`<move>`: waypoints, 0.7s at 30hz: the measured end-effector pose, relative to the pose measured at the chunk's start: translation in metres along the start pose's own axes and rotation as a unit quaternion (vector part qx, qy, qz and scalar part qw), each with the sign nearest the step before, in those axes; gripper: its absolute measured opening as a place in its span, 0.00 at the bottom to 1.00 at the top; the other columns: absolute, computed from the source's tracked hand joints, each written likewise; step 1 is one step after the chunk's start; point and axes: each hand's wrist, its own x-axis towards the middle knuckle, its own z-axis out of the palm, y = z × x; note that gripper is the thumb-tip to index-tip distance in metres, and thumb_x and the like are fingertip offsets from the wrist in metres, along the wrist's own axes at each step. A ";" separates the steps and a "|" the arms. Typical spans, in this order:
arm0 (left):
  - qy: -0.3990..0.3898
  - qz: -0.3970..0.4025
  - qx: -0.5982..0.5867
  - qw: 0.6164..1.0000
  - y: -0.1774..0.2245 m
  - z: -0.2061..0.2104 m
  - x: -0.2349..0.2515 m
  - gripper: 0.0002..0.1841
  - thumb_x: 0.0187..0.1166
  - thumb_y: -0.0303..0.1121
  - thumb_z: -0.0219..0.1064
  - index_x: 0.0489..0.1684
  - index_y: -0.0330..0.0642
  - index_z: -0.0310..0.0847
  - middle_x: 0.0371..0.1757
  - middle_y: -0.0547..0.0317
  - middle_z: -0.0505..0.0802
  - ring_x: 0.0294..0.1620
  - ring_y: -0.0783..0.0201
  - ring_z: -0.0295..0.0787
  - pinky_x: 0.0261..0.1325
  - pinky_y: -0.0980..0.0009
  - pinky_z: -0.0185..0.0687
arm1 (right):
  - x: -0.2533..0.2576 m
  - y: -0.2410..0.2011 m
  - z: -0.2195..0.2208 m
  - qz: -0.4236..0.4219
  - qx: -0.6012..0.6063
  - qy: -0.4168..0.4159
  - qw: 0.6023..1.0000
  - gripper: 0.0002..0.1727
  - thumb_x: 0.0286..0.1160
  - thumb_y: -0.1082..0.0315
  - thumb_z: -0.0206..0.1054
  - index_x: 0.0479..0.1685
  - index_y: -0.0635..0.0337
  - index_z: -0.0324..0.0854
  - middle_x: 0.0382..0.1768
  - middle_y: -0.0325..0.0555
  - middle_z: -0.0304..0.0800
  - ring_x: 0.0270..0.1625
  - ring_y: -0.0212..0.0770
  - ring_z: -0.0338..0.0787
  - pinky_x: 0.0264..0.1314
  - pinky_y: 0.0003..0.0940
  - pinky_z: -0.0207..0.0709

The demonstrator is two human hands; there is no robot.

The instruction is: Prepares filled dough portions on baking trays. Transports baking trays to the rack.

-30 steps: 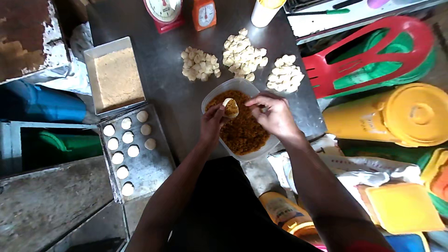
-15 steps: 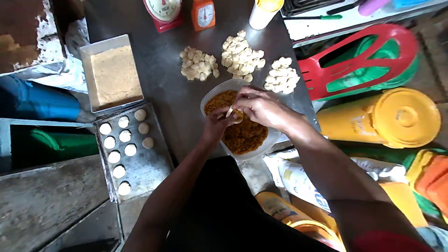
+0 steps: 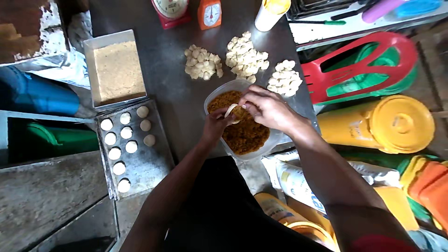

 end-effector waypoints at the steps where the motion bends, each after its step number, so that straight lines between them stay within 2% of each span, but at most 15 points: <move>1: -0.002 -0.001 -0.005 1.000 -0.002 -0.002 0.000 0.17 0.80 0.29 0.72 0.66 0.41 0.84 0.56 0.51 0.92 0.50 0.59 0.92 0.55 0.58 0.91 | -0.002 -0.001 -0.001 0.005 0.006 0.010 1.000 0.09 0.81 0.69 0.61 0.48 0.51 0.87 0.54 0.43 0.87 0.53 0.44 0.89 0.52 0.49 0.87; 6: -0.015 -0.039 -0.054 0.998 -0.001 -0.007 -0.002 0.22 0.81 0.30 0.71 0.73 0.41 0.79 0.63 0.51 0.90 0.56 0.58 0.91 0.61 0.58 0.89 | -0.026 -0.011 -0.010 0.050 0.047 0.045 0.997 0.08 0.82 0.70 0.63 0.49 0.56 0.87 0.55 0.46 0.87 0.54 0.41 0.88 0.58 0.42 0.86; 8: -0.015 -0.037 -0.068 0.997 -0.001 -0.011 -0.002 0.22 0.81 0.30 0.70 0.74 0.41 0.78 0.63 0.50 0.90 0.57 0.57 0.91 0.62 0.57 0.88 | -0.046 -0.010 -0.009 0.081 0.093 0.062 0.990 0.07 0.78 0.71 0.65 0.48 0.56 0.88 0.52 0.44 0.89 0.50 0.38 0.90 0.53 0.40 0.88; 10: -0.016 -0.030 -0.074 0.997 0.001 -0.015 -0.003 0.21 0.81 0.28 0.70 0.73 0.40 0.79 0.62 0.50 0.90 0.56 0.57 0.91 0.62 0.57 0.88 | -0.080 -0.011 0.001 0.140 0.172 0.039 0.974 0.07 0.76 0.72 0.68 0.47 0.58 0.87 0.48 0.44 0.90 0.47 0.37 0.91 0.50 0.39 0.90; 12: -0.019 -0.022 -0.083 0.996 0.003 -0.021 -0.004 0.21 0.81 0.27 0.70 0.73 0.39 0.79 0.62 0.49 0.90 0.57 0.56 0.91 0.62 0.57 0.88 | -0.129 -0.014 0.029 0.227 0.230 -0.060 0.944 0.10 0.79 0.67 0.69 0.51 0.61 0.87 0.46 0.46 0.92 0.46 0.39 0.92 0.52 0.41 0.89; 14: -0.023 -0.022 -0.096 0.995 0.004 -0.026 -0.006 0.22 0.80 0.27 0.70 0.73 0.38 0.78 0.62 0.48 0.90 0.58 0.55 0.91 0.64 0.55 0.88 | -0.185 -0.023 0.069 0.283 0.218 -0.218 0.908 0.12 0.78 0.63 0.70 0.51 0.63 0.88 0.45 0.52 0.92 0.49 0.48 0.92 0.57 0.52 0.86; 15: -0.021 -0.026 -0.100 0.994 0.006 -0.027 -0.008 0.22 0.80 0.27 0.70 0.73 0.38 0.78 0.60 0.48 0.91 0.57 0.55 0.91 0.63 0.56 0.88 | -0.212 -0.029 0.088 0.287 0.168 -0.312 0.890 0.12 0.76 0.64 0.71 0.49 0.62 0.89 0.47 0.56 0.93 0.53 0.54 0.91 0.60 0.59 0.83; 17: -0.021 -0.028 -0.119 0.992 0.009 -0.028 -0.009 0.21 0.79 0.26 0.71 0.71 0.38 0.79 0.58 0.49 0.92 0.54 0.56 0.92 0.61 0.58 0.89 | -0.251 -0.045 0.118 0.279 0.031 -0.497 0.821 0.11 0.70 0.66 0.72 0.49 0.52 0.92 0.57 0.54 0.91 0.64 0.61 0.87 0.61 0.71 0.78; 18: -0.017 -0.031 -0.131 0.991 0.011 -0.027 -0.009 0.21 0.79 0.25 0.71 0.71 0.37 0.80 0.57 0.48 0.92 0.53 0.57 0.92 0.59 0.59 0.89 | -0.258 -0.048 0.123 0.277 0.002 -0.529 0.802 0.13 0.68 0.66 0.72 0.51 0.48 0.92 0.59 0.53 0.91 0.65 0.63 0.87 0.59 0.73 0.79; 19: -0.012 -0.032 -0.144 0.989 0.012 -0.027 -0.009 0.21 0.78 0.24 0.71 0.70 0.37 0.80 0.58 0.48 0.91 0.52 0.57 0.91 0.58 0.60 0.90 | -0.253 -0.050 0.116 0.285 0.012 -0.507 0.813 0.14 0.70 0.67 0.70 0.54 0.47 0.92 0.59 0.53 0.91 0.65 0.62 0.87 0.61 0.73 0.78; 20: -0.007 -0.033 -0.154 0.987 0.012 -0.026 -0.011 0.21 0.77 0.22 0.72 0.69 0.36 0.80 0.58 0.48 0.91 0.51 0.57 0.91 0.57 0.60 0.90 | -0.239 -0.052 0.102 0.302 0.058 -0.421 0.853 0.14 0.74 0.67 0.68 0.56 0.50 0.92 0.57 0.55 0.93 0.63 0.61 0.89 0.63 0.70 0.78; 21: -0.011 -0.033 -0.156 0.987 0.012 -0.026 -0.014 0.21 0.77 0.22 0.71 0.69 0.36 0.80 0.60 0.48 0.90 0.52 0.56 0.91 0.58 0.59 0.90 | -0.218 -0.058 0.084 0.311 0.121 -0.287 0.898 0.14 0.78 0.68 0.65 0.56 0.56 0.91 0.52 0.56 0.94 0.56 0.57 0.92 0.62 0.64 0.81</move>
